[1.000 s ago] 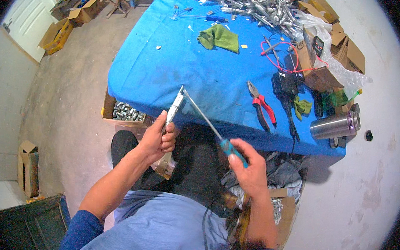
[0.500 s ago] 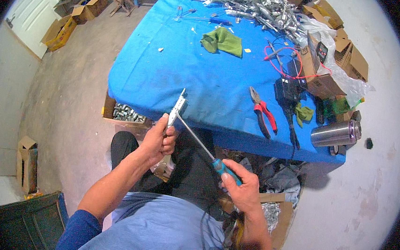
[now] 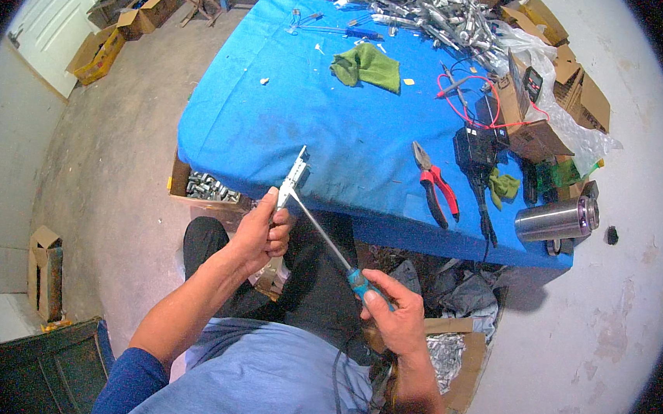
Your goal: The person holds an electronic housing and inserts small components into it by hand and with a screwdriver, then secures a wire and clips part of the assembly using pliers.
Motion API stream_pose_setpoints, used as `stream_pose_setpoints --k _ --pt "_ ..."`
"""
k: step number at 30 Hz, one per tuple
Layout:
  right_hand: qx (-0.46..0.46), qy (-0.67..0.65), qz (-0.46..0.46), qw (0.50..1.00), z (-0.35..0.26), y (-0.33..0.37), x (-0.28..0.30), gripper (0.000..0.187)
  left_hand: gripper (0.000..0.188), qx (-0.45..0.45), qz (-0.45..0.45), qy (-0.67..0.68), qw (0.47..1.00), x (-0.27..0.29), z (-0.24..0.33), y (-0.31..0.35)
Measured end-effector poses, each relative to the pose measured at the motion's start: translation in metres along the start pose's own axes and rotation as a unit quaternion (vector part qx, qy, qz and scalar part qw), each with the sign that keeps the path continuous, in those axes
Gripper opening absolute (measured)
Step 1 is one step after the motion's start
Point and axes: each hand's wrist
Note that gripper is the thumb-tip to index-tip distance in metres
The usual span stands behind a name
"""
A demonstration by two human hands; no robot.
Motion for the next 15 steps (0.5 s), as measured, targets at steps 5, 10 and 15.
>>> stream_pose_setpoints --k 5,10,15 --pt "-0.005 0.006 0.005 1.000 -0.0023 0.0011 -0.0007 0.034 0.050 0.005 -0.009 0.003 1.000 0.0024 -0.0005 -0.0004" --pt "0.006 -0.007 0.015 1.000 0.0009 0.0031 -0.0002 0.034 0.050 0.007 0.000 0.003 1.000 0.0009 -0.0010 -0.0001" --pt "0.011 0.003 0.012 1.000 0.0014 -0.0005 0.0016 0.035 0.050 0.005 -0.004 0.000 1.000 0.0022 -0.0027 -0.0015"
Point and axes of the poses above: each hand's wrist, its own y-axis away from the middle knuckle, its own x-axis out of the back of the hand, z = x × y, and after that the axes turned 9 degrees about -x, right-handed
